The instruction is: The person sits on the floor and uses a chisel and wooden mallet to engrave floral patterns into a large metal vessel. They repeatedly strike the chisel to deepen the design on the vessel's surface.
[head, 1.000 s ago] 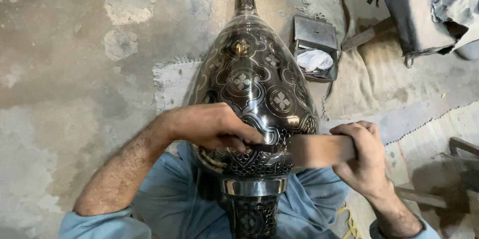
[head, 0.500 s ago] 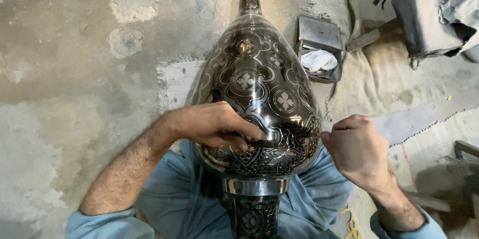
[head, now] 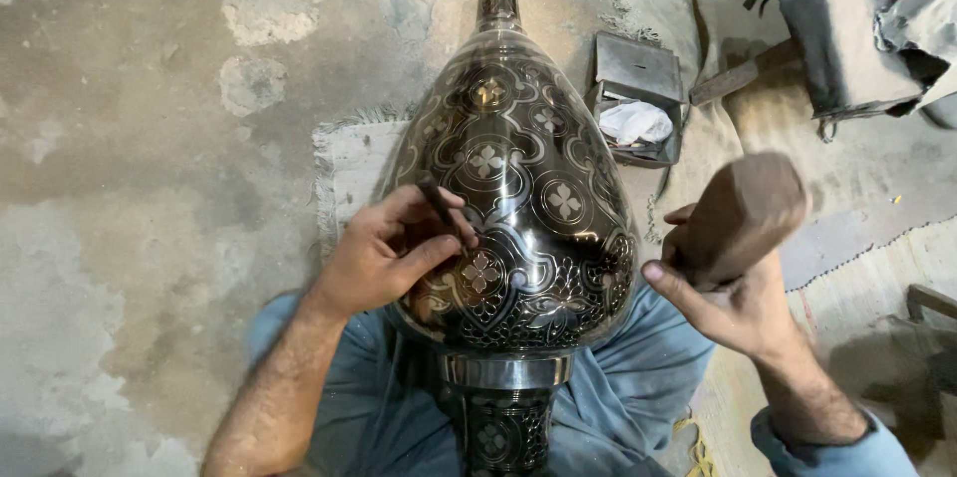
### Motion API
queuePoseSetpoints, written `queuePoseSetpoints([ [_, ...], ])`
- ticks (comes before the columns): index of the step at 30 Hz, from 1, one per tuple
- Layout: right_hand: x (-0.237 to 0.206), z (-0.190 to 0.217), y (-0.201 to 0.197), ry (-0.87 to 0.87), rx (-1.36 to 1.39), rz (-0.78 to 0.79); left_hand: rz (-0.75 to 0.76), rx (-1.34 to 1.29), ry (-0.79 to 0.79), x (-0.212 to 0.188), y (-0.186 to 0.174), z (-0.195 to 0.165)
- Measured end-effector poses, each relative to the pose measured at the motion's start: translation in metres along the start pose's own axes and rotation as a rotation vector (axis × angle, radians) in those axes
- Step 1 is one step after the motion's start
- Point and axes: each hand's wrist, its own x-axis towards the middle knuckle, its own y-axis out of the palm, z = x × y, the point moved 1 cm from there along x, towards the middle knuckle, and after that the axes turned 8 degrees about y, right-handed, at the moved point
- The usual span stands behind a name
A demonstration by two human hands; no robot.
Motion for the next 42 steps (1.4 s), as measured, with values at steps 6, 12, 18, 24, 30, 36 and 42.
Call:
queuePoseSetpoints([
  [6,0.059,0.031,-0.001,0.098,-0.504,0.338,-0.411,0.01,-0.098,-0.027,0.022,0.008],
  [12,0.125,0.091,0.02,-0.225,-1.029,0.578,-0.525,-0.035,-0.077,-0.029,0.029,0.007],
  [18,0.181,0.147,0.038,-0.362,-1.08,0.558,-0.536,-0.066,-0.068,-0.03,0.03,0.015],
  [24,0.192,0.166,0.064,-0.459,-1.154,0.699,-0.549,-0.116,-0.084,-0.033,0.043,0.032],
  [30,0.205,0.175,0.081,-0.46,-1.005,0.657,-0.596,-0.219,-0.127,-0.028,0.04,0.042],
  [36,0.207,0.175,0.101,-0.246,-1.041,0.747,-0.554,-0.141,-0.105,-0.033,0.036,0.039],
  [42,0.202,0.171,0.116,-0.243,-0.945,0.771,-0.576,-0.134,-0.146,-0.041,0.034,0.044],
])
